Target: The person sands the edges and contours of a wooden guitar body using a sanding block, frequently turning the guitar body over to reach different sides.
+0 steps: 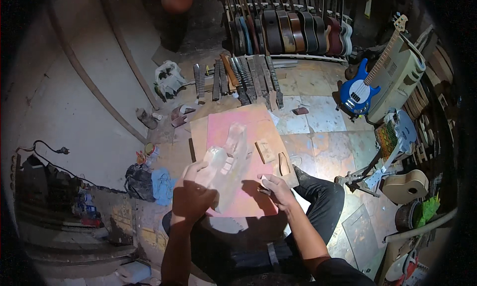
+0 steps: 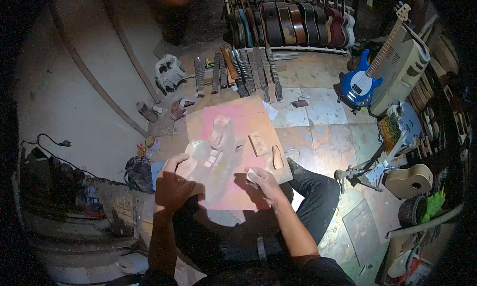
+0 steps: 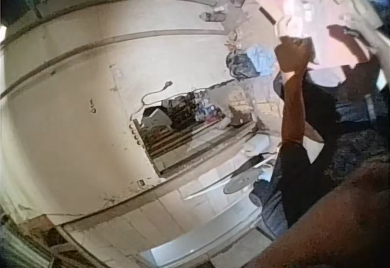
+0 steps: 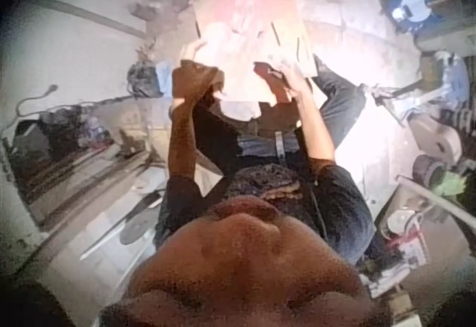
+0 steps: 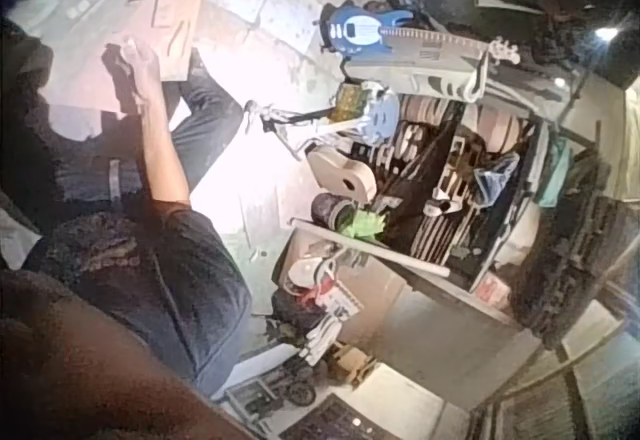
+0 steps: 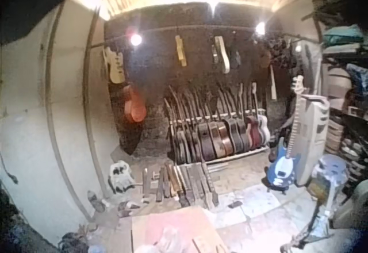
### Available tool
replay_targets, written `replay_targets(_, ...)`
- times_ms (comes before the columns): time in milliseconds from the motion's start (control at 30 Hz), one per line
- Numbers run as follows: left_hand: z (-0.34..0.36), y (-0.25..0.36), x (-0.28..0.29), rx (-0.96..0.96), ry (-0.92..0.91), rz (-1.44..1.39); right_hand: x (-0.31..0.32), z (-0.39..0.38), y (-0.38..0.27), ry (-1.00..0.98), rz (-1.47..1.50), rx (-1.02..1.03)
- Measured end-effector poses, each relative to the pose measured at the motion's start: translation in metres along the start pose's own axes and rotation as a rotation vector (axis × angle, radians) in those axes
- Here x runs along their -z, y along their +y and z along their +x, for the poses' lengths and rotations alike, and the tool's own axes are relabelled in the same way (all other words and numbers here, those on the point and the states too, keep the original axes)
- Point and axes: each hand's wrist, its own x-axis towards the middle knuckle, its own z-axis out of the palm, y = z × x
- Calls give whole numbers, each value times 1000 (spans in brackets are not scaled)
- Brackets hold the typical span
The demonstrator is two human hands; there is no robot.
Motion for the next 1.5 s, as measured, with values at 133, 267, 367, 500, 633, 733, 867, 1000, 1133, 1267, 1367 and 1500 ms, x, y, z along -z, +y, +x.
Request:
replay_targets(133, 42, 22, 0, -41, 16, -45, -32, 20, -25, 89, -401, 243)
replay_targets(267, 81, 8, -9, -75, -175, 111, -48, 60, -38, 179, -408, 558)
replay_targets(367, 87, -2, -3, -63, -236, 48, -63, 88, -54, 218, -465, 776)
replay_targets(500, 86, -7, 5, -50, -245, -108, -84, 119, -64, 291, -483, 897)
replay_targets(633, 87, 17, 6, 160, -255, -1, -96, 120, -47, 330, -502, 834)
replay_targets(733, 84, -59, 2, -293, -270, 369, -118, 117, -57, 258, -504, 843)
replay_targets(867, 97, -26, 5, -164, -318, 306, -112, 126, -50, 336, -527, 925)
replay_targets(1000, 97, -23, 5, -130, -270, 312, -110, 122, -51, 286, -562, 858)
replay_targets(1133, 93, -15, 5, -119, -189, 292, -120, 122, -52, 363, -497, 855)
replay_targets(1267, 95, -37, -3, -266, -227, 293, -111, 117, -56, 304, -601, 843)
replay_targets(1367, 95, -33, -2, -242, -260, 383, -115, 123, -59, 366, -580, 877)
replay_targets(1500, 89, -32, -6, -291, -206, 328, -103, 113, -50, 269, -631, 823)
